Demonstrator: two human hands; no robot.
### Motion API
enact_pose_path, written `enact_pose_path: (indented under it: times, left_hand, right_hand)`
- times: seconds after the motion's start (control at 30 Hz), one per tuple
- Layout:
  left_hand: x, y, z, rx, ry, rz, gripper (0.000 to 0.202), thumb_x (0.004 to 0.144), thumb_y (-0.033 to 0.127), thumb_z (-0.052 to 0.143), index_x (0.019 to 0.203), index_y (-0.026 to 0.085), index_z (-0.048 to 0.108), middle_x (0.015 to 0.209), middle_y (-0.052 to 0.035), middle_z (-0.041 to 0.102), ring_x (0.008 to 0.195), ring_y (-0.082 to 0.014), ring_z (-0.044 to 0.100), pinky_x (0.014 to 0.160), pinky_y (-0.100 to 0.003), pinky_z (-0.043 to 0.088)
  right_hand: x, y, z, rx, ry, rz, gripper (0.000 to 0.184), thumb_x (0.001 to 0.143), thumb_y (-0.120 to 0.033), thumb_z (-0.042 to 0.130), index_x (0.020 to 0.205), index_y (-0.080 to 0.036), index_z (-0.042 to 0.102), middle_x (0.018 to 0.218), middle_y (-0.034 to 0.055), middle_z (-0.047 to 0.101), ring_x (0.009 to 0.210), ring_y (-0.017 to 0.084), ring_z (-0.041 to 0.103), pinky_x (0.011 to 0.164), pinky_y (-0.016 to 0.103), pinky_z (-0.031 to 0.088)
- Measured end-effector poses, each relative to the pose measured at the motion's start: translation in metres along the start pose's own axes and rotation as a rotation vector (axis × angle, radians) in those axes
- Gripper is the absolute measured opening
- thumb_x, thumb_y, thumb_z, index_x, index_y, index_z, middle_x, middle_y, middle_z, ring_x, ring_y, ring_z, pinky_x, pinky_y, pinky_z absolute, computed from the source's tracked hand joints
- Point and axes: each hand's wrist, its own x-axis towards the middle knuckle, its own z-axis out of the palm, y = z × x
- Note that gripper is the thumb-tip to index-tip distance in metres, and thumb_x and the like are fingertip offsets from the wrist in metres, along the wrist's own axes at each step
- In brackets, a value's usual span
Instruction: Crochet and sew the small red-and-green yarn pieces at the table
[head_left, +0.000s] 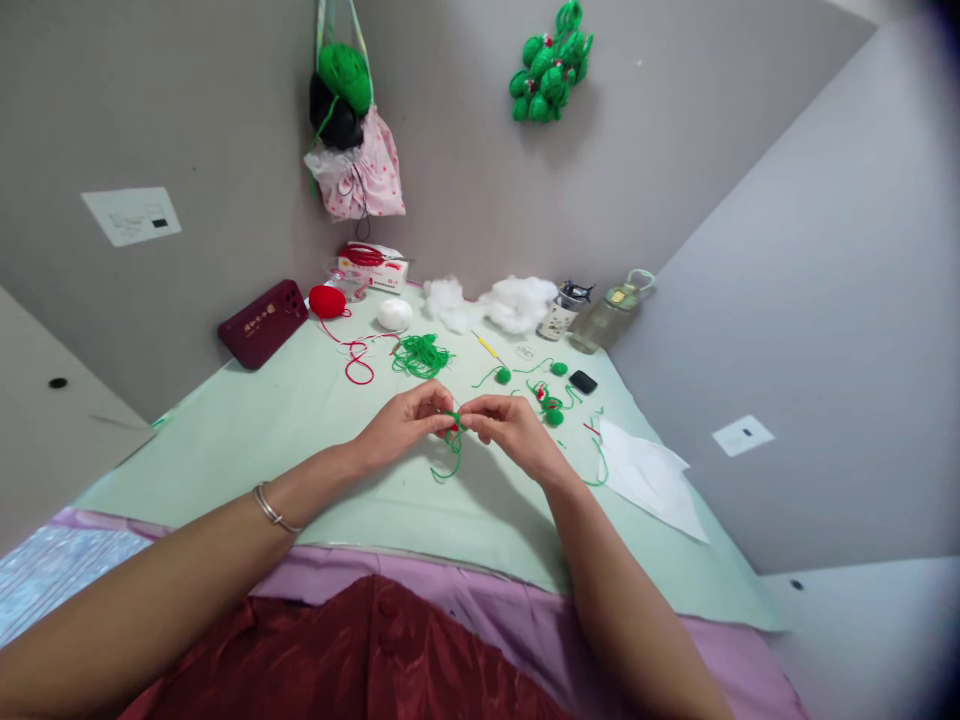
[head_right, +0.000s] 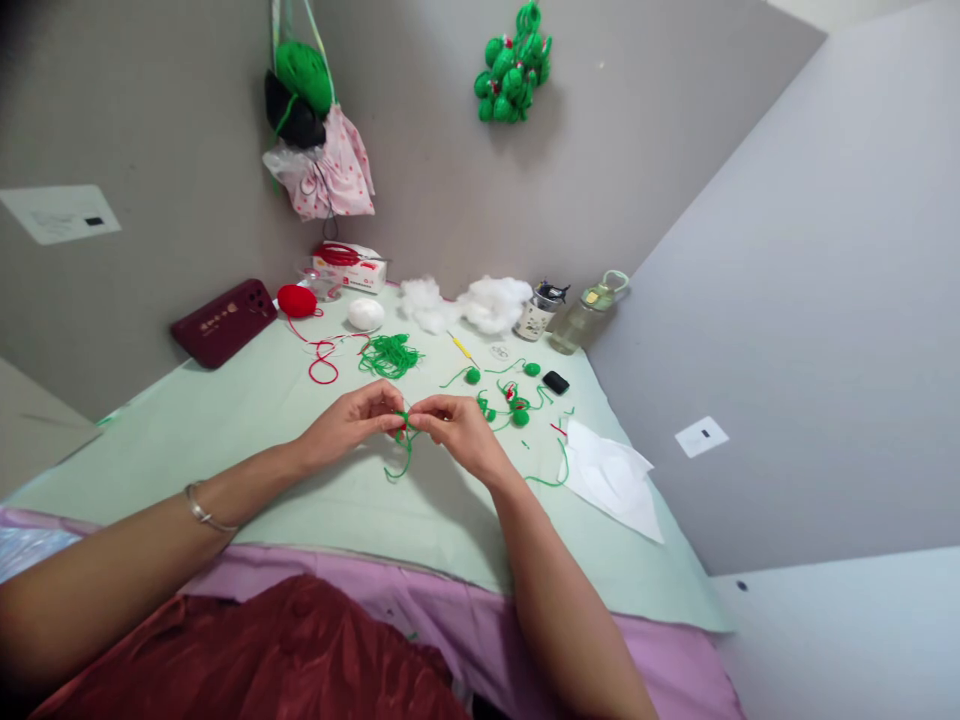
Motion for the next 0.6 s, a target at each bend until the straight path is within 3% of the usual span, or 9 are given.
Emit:
enact_pose_path:
  times: [0.3, 0.5, 0.6]
  left_hand:
    - [-0.0025, 0.0000, -0.0005, 0.079, 0.002, -0.006, 0.010, 0.087, 0.026, 0.064, 0.089, 0.017, 0.060, 0.081, 0.0004, 0.060, 0.078, -0.0139, 0.058, 0.077, -0.028, 0.045]
    - [-0.0008, -0.0030, -0.0014, 0.079, -0.051, -0.043, 0.009, 0.084, 0.022, 0.064, 0.092, 0.019, 0.060, 0.086, 0.0005, 0.061, 0.083, -0.0153, 0.061, 0.081, -0.030, 0.047]
    - [-0.0002, -0.0027, 0.0005, 0.112, -0.063, -0.042, 0.005, 0.081, 0.020, 0.064, 0.086, 0.018, 0.063, 0.088, -0.0007, 0.060, 0.086, -0.0173, 0.063, 0.084, -0.032, 0.048]
  right_hand:
    - [0.0019, 0.0027, 0.0008, 0.121, -0.118, 0.103, 0.028, 0.072, -0.042, 0.073, 0.078, -0.015, 0.074, 0.063, -0.0013, 0.057, 0.058, 0.010, 0.045, 0.058, 0.025, 0.039]
    - [0.0038, 0.0045, 0.0069, 0.081, 0.008, 0.118, 0.020, 0.071, -0.034, 0.066, 0.073, -0.014, 0.068, 0.060, -0.0022, 0.057, 0.053, 0.009, 0.046, 0.054, 0.024, 0.036]
    - [0.0031, 0.0045, 0.0098, 0.034, 0.045, 0.108, 0.015, 0.070, -0.030, 0.063, 0.071, -0.015, 0.064, 0.061, -0.0024, 0.057, 0.052, 0.009, 0.046, 0.052, 0.024, 0.034]
